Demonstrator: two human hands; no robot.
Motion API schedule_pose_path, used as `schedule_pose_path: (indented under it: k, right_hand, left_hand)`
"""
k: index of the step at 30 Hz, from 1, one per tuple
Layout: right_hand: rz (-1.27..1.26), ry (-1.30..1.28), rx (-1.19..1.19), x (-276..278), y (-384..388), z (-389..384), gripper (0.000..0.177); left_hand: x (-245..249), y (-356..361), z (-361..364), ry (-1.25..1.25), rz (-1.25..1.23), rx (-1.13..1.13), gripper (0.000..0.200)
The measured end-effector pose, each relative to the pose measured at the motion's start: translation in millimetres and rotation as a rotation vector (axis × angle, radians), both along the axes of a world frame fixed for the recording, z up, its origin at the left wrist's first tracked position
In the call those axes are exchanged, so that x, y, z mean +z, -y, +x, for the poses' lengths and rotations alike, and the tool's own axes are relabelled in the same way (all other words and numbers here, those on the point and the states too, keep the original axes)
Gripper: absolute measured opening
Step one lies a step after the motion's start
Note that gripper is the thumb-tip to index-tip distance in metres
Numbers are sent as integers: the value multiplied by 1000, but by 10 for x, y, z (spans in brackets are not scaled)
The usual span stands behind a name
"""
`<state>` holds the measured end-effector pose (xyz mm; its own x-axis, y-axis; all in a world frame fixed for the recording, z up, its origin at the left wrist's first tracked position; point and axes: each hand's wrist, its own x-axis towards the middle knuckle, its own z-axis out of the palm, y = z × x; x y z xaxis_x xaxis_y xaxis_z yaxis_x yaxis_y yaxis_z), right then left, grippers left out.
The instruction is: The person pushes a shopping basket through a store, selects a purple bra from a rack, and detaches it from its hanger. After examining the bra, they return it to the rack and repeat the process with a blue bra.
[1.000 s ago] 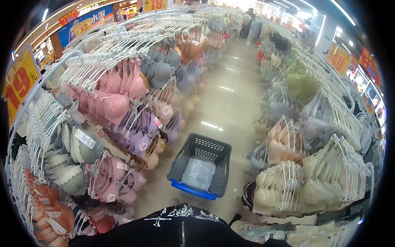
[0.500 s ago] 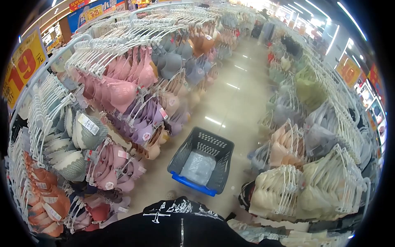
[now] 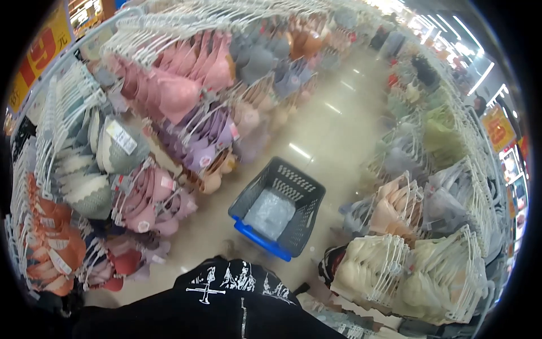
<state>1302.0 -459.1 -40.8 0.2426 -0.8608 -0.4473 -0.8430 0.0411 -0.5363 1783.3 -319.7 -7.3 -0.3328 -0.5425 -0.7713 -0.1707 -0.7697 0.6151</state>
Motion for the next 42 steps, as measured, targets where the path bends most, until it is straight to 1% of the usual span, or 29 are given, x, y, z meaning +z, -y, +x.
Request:
schedule_pose_path:
  k: [4,6,7,9,10,12,15,17,18,19,20,21,22,23,24,25,26,27,28,30,33,35,36,37,38,39,40,41,42]
  right_hand:
    - [115,-36,100,16,-171,-103,31]
    - [174,-52,146,27,-261,-148,31]
    - [205,-62,170,33,-310,-171,31]
    - [263,-78,212,31,-393,-219,31]
    - [300,-91,246,30,-442,-269,31]
    - [362,-105,286,43,-490,-309,32]
    - [436,-112,339,12,-545,-311,32]
    - [466,-115,372,-15,-536,-308,32]
    - [481,-110,382,-44,-516,-284,33]
    - [482,-110,394,-62,-486,-271,33]
    - [474,-107,392,-102,-438,-244,33]
    - [454,-112,398,-129,-384,-201,33]
    - [413,-114,394,-185,-339,-120,33]
    - [331,-143,412,-223,-201,-68,31]
    - [315,-144,377,-499,-150,-116,29]
    - [351,-80,322,-513,-95,-39,29]
    - [383,-16,266,-475,-28,86,29]
    - [336,-16,341,-722,-25,106,29]
    - [287,-17,414,-979,-9,117,30]
    - [254,7,415,-983,8,348,32]
    - [198,102,262,-1263,-128,540,30]
    - [223,154,108,-1270,-270,649,30]
    - [52,176,133,-1503,-368,614,30]
    - [13,193,101,-1495,-442,624,30]
    - [26,208,53,-1494,-488,629,30]
    - [50,221,4,-1427,-522,632,29]
    - [89,240,-48,-1217,-534,659,29]
    - [136,255,-102,-994,-524,682,29]
    - [180,280,-153,-814,-522,682,29]
  left_hand:
    - [224,-312,18,-82,121,52,8]
    - [186,-435,85,-96,133,0,8]
    - [95,-486,114,-87,104,-60,9]
    - [-468,-701,294,-83,-151,-388,5]
    - [-669,-799,371,-32,-177,-450,4]
    - [-766,-862,413,69,-229,-575,5]
    - [-848,-748,231,125,-389,-564,10]
    - [-879,-467,254,75,-250,-808,12]
    - [-730,-199,243,49,-179,-929,14]
    - [-554,87,217,214,-179,-917,15]
    - [-264,398,185,382,-181,-901,17]
    - [-386,557,233,627,-319,-728,20]
    - [-507,794,286,724,-536,-594,20]
    - [-287,1141,217,792,-549,-443,23]
    - [-283,1427,223,796,-668,-249,23]
    - [-353,1755,282,790,-822,-174,26]
    - [-216,2084,236,829,-907,-33,27]
    - [-161,2444,258,813,-1216,103,26]
    - [-47,2765,248,948,-1155,208,31]
    - [95,3317,303,1202,-1387,449,37]
    - [42,3823,330,1361,-1229,492,42]
    - [60,3884,244,1343,-1115,498,43]
    - [62,3919,225,1332,-1059,497,43]
    - [-16,3980,239,1359,-1053,566,36]
    - [-76,4056,292,1339,-1006,511,32]
    - [-45,4086,321,1324,-956,452,29]
    - [-31,4103,359,1311,-902,391,26]
    - [-87,4170,405,1316,-974,409,22]
    - [-12,4187,398,1316,-1008,412,22]
